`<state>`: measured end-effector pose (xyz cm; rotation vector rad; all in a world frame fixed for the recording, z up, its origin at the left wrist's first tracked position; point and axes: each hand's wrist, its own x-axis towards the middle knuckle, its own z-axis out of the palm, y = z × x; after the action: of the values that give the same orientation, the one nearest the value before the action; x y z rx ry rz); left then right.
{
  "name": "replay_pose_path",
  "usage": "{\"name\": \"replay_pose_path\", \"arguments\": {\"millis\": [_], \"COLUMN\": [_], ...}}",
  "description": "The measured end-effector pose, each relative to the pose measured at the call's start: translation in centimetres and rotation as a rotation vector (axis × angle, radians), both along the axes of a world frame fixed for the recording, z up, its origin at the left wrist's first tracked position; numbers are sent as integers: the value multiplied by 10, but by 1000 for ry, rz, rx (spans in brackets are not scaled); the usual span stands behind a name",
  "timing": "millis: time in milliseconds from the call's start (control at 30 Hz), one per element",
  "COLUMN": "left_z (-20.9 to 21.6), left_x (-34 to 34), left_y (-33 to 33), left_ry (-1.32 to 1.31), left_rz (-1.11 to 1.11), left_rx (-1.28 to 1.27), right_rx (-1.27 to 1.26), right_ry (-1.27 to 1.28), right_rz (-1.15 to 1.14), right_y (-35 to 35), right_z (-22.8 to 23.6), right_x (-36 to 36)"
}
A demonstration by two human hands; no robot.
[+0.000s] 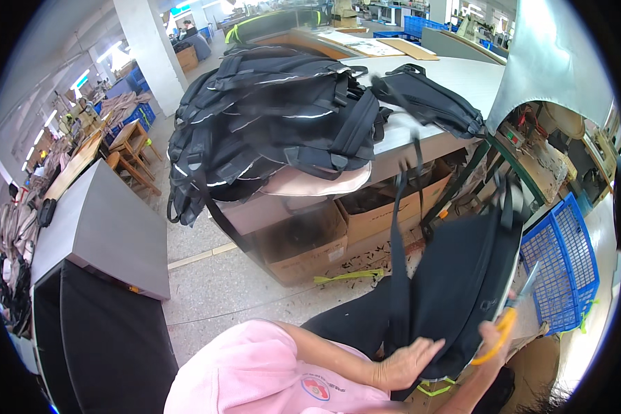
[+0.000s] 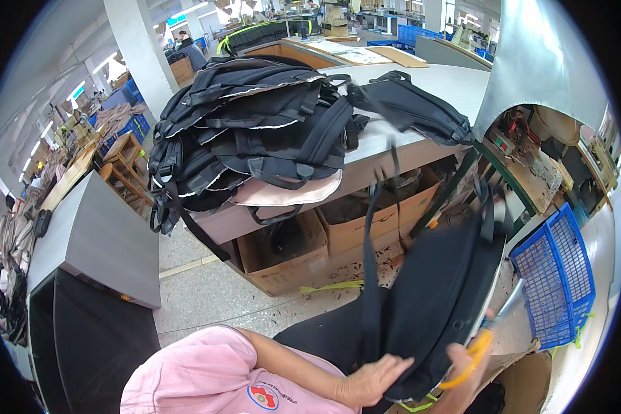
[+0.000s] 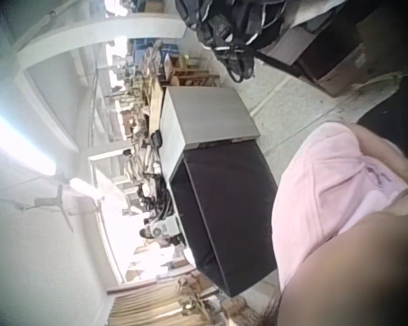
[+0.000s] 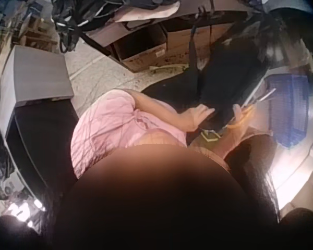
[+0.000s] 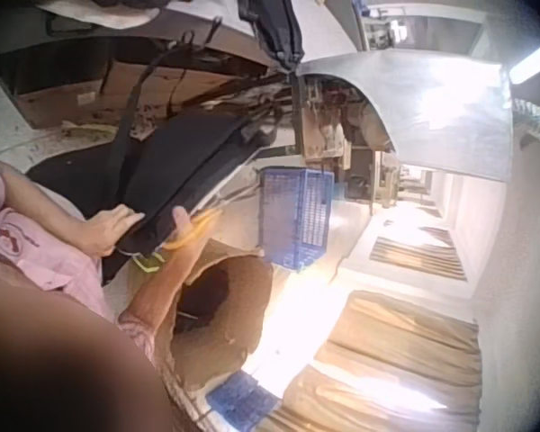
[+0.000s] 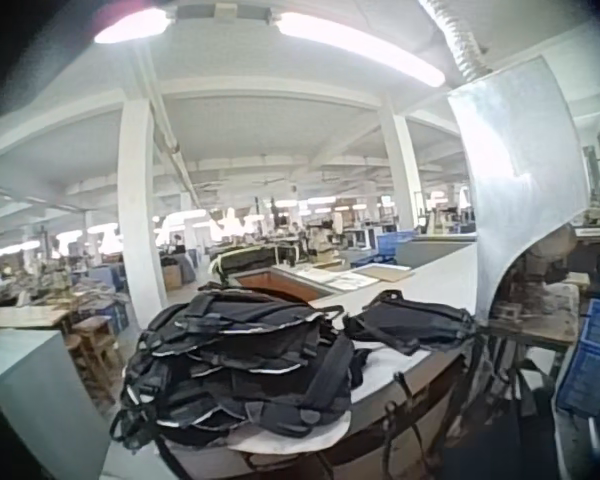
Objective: Using scissors to trim excess material and threads from a manufactured backpack.
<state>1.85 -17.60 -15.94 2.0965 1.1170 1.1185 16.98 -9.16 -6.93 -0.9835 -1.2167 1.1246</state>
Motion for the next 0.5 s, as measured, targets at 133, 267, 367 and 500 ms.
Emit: {"name": "replay_pose_path", "arguments": {"millis": [133,267,367,500], "left_z": [-5,7,60,142], "left_x": [8,-3,-53,-98], "left_y": [-18,-19,39,144], "left_ry": [-18,-84,-258,61], "left_rz": [-211,-498,-630,-4], "left_rx": [-310,-319,-97,610], "right_rx": [-274,-209,-236,-223], "right_ry": [-720,-732,-337,-11], "right_rz": [-201,-180,-128,51], "right_y": [-1,-22,-48,-66], "right_z": [-21,-9,8,39], "right_x": [-15,-3,14,9]}}
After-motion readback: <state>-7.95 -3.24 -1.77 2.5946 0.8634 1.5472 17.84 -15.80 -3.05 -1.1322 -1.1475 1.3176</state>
